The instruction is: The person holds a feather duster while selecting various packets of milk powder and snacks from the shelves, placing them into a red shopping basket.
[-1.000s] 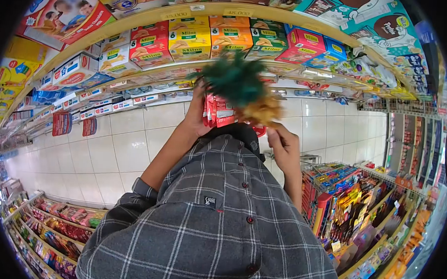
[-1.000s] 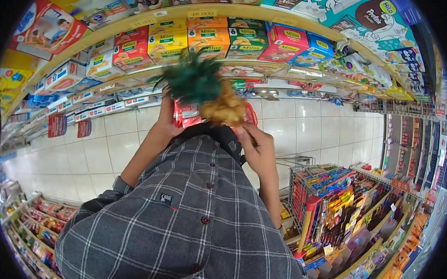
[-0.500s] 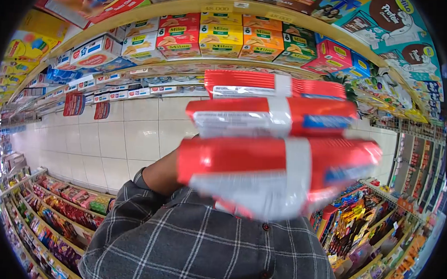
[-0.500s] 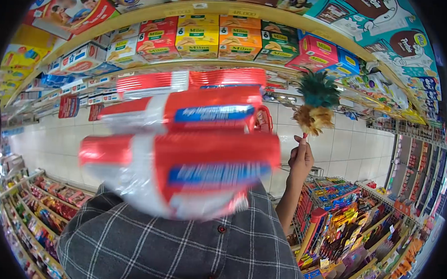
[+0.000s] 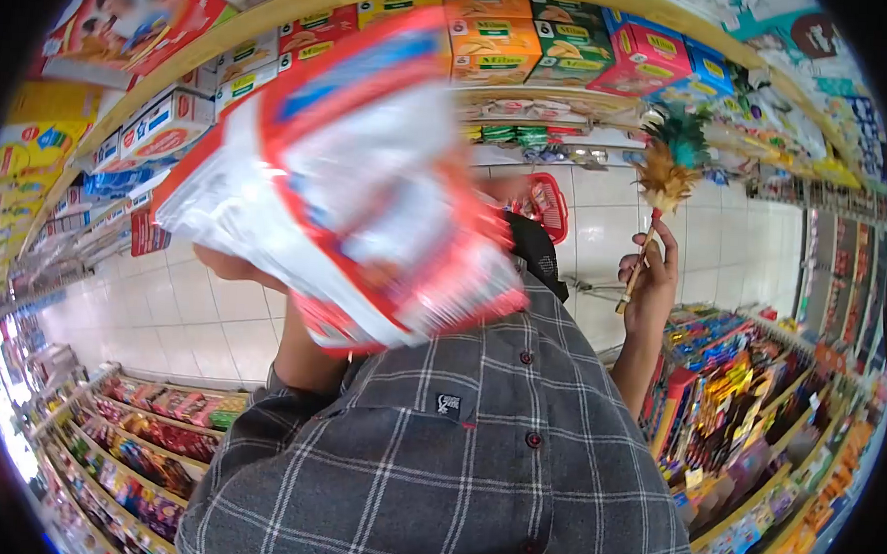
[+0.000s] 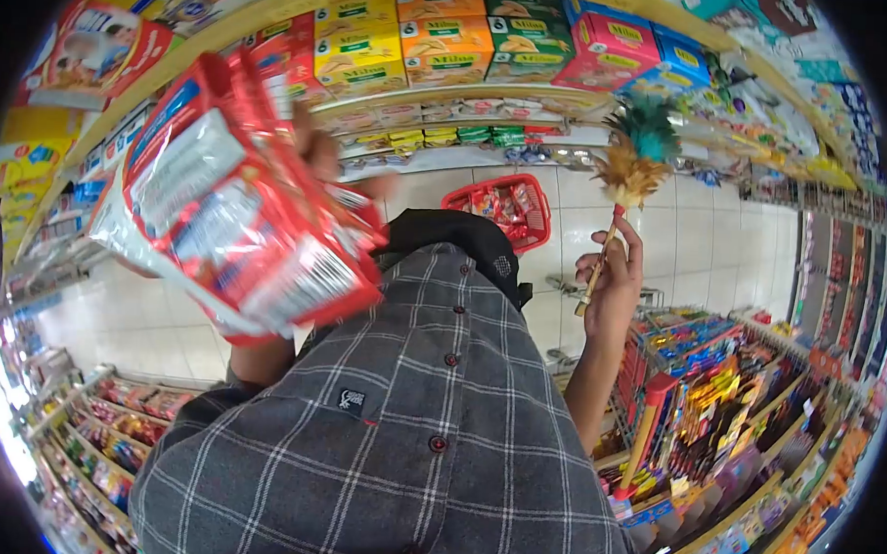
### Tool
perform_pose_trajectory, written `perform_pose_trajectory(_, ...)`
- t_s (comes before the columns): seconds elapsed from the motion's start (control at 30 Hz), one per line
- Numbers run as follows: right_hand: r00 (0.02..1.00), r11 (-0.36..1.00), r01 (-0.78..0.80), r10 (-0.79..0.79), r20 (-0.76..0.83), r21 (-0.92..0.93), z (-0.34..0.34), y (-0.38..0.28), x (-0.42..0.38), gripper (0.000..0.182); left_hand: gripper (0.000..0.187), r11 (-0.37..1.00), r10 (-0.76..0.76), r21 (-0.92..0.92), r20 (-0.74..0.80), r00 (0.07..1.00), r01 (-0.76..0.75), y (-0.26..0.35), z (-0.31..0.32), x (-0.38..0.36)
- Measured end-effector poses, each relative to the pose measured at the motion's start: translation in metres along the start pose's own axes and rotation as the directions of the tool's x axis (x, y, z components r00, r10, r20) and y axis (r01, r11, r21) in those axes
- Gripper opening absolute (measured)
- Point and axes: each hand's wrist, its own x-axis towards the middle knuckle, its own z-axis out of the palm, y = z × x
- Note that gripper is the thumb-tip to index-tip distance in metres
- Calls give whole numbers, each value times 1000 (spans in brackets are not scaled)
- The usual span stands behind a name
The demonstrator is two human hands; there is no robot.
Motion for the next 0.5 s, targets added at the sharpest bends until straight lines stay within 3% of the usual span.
perform_pose_trajectory(0.1,1000,978,1,-3,9,207,-3,-6,-8,43,105,999,-44,8,10,999,44,23,-27,-3)
perform_pose_trajectory(0.13,994,970,45,-67,83,238,-4,-9,-11,45,108,994,-109,22,60,992,108,34,-42,-4)
perform_pose_trajectory(0.23,997,999,43,-42,-68,14,-12,3,-4,44,104,999,-27,33,-200,979,35,40,-61,-20)
perform_pose_trajectory(0.27,995,994,57,-64,-71,-97,-15,12,-1,38,100,996,7,84,-362,932,25,37,-57,-21)
perform_pose_trajectory(0.37,999,955,1,-17,-50,-296,-18,30,8,32,96,969,56,231,-538,841,83,25,-53,-19)
perform_pose_trajectory(0.4,998,953,52,-60,-17,-299,-12,33,7,27,91,978,-10,180,-453,891,102,26,-66,-25)
perform_pose_trajectory(0.5,993,943,102,-115,-24,-317,-1,46,10,25,89,992,-34,99,-375,926,77,16,-69,-26)
